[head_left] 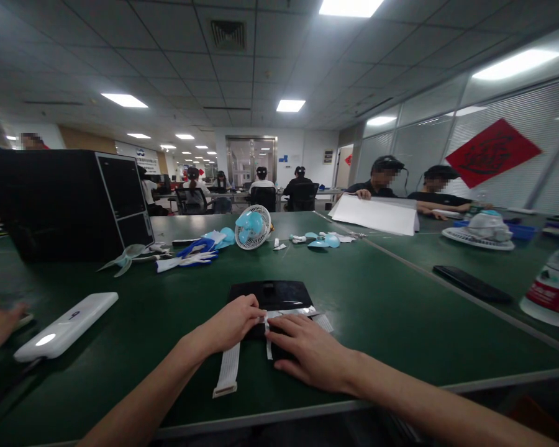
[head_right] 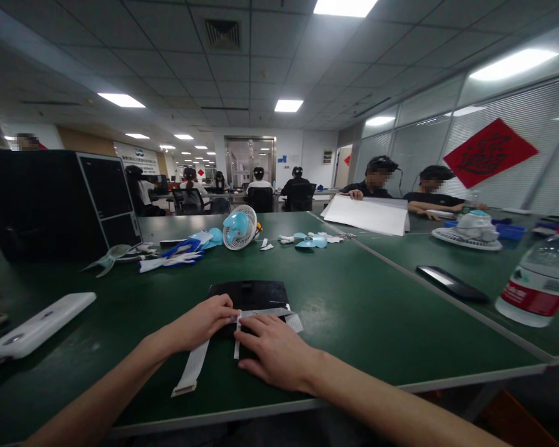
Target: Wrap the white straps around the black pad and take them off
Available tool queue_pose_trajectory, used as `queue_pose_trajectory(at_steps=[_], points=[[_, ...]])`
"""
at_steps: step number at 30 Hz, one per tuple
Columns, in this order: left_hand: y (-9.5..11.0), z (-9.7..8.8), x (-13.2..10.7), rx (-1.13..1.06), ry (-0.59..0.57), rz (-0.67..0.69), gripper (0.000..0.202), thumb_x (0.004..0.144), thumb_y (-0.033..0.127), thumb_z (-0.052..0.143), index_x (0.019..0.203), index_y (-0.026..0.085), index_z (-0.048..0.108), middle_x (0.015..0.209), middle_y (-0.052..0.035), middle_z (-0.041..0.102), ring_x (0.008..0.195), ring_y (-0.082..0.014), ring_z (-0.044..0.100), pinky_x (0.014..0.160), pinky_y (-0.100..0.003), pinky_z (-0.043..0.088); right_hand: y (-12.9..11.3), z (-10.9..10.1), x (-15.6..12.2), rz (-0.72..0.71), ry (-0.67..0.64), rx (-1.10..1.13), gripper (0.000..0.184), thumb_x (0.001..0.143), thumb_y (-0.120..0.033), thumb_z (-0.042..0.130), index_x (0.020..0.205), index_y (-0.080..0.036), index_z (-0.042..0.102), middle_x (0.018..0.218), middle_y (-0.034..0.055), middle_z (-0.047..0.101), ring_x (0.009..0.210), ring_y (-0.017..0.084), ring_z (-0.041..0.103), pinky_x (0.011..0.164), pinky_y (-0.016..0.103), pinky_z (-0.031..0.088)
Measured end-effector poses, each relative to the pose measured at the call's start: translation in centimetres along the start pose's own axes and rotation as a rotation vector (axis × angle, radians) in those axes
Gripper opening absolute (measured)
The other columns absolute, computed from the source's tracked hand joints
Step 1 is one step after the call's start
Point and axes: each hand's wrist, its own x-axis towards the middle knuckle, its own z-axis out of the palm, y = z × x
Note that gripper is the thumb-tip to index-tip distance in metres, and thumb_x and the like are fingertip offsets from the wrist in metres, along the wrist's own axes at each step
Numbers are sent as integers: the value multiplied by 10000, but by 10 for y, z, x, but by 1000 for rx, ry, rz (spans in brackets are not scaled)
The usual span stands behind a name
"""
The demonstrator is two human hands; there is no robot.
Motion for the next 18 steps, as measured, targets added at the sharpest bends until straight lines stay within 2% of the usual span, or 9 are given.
queue_pose_trajectory(at_steps=[3,6,10,12,15,18], points=[[2,-1,0,5,-6,7,342,933,310,328,1037,235,645,987,-38,524,871,-152,503,814,-289,417,0,1,2,-25,24,8,408,838,-435,533,1156,-188,597,1204,94,545,1081,219,483,935,362,388],[2,-1,-1,21,-5,3,332,933,300,333,1048,239,638,987,-36,524,868,-150,501,802,-286,417,0,6,8,-47,25,17,295,863,-375,516,1044,-184,651,1057,71,599,967,184,513,872,317,419],[3,1,-1,51,9,-2,338,937,313,328,1015,233,647,969,-35,528,856,-146,504,780,-274,413,-1,11,13,-85,29,5,257,886,-317,478,972,-167,669,978,69,627,944,178,523,859,305,424],[4,3,0,62,25,-5,334,935,330,341,976,233,658,957,-31,531,850,-145,508,767,-269,409,-3,11,12,-96,36,11,256,891,-297,464,964,-159,668,986,71,638,967,178,528,884,301,417],[4,4,2,89,37,-3,322,928,340,365,930,229,667,937,-28,538,842,-146,513,751,-266,403,-4,9,10,-77,74,26,283,881,-306,477,1042,-142,643,1105,86,624,1071,188,508,960,310,378],[5,4,2,106,29,-5,329,934,323,349,959,220,660,940,-34,548,831,-147,511,745,-268,401,-4,9,8,-43,59,40,313,881,-322,473,1079,-134,627,1143,92,621,1090,189,520,968,312,372]])
